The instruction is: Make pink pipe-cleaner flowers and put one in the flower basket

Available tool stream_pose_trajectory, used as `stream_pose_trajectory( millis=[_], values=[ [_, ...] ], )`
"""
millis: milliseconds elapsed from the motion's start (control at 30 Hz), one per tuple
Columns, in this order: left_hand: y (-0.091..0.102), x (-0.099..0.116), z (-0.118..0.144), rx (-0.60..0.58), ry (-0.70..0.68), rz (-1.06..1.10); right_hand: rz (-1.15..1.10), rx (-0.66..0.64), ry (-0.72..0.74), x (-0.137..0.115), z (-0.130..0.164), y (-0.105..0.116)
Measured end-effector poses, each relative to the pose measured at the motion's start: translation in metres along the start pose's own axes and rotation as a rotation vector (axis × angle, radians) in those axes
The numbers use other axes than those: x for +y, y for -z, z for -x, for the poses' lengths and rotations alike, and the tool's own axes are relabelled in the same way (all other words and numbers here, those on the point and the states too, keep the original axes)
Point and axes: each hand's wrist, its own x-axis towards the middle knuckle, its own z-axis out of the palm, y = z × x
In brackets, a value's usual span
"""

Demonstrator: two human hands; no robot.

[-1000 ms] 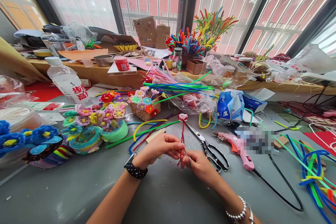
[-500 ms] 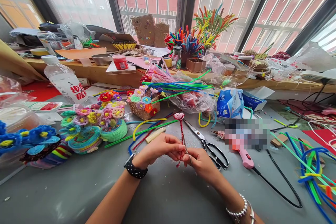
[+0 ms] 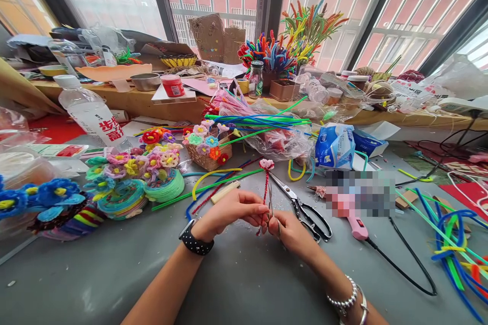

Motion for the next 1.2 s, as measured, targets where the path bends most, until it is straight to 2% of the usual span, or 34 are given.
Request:
stream_pose_trajectory(
  millis=[200, 467, 667, 1000, 1200],
  values=[
    [-0.0018, -0.0001, -0.0004, -0.023, 0.009, -0.023, -0.005, -0.029, 0.030, -0.0045, 0.0011, 0.0006],
    [-0.0002, -0.0043, -0.0018, -0.052, -0.019, -0.027, -0.051, 0.049, -0.002, -0.0009, 0.0011, 0.0006],
    [-0.0012, -0.0014, -0.0006, -0.036, -0.023, -0.054, 0.020, 0.013, -0.012, -0.0021, 0.0013, 0.0009],
    [-0.0017, -0.0040, -0.0026, -0.021, 0.000, -0.046, 0.006, 0.149, -0.072, 0.0003, 0.0001, 0.0012],
    [-0.0016, -0.0039, -0.0031, 0.008, 0.003, -0.044, -0.022, 0.160, -0.089, 0.0007, -0.0003, 0.0002]
  ],
)
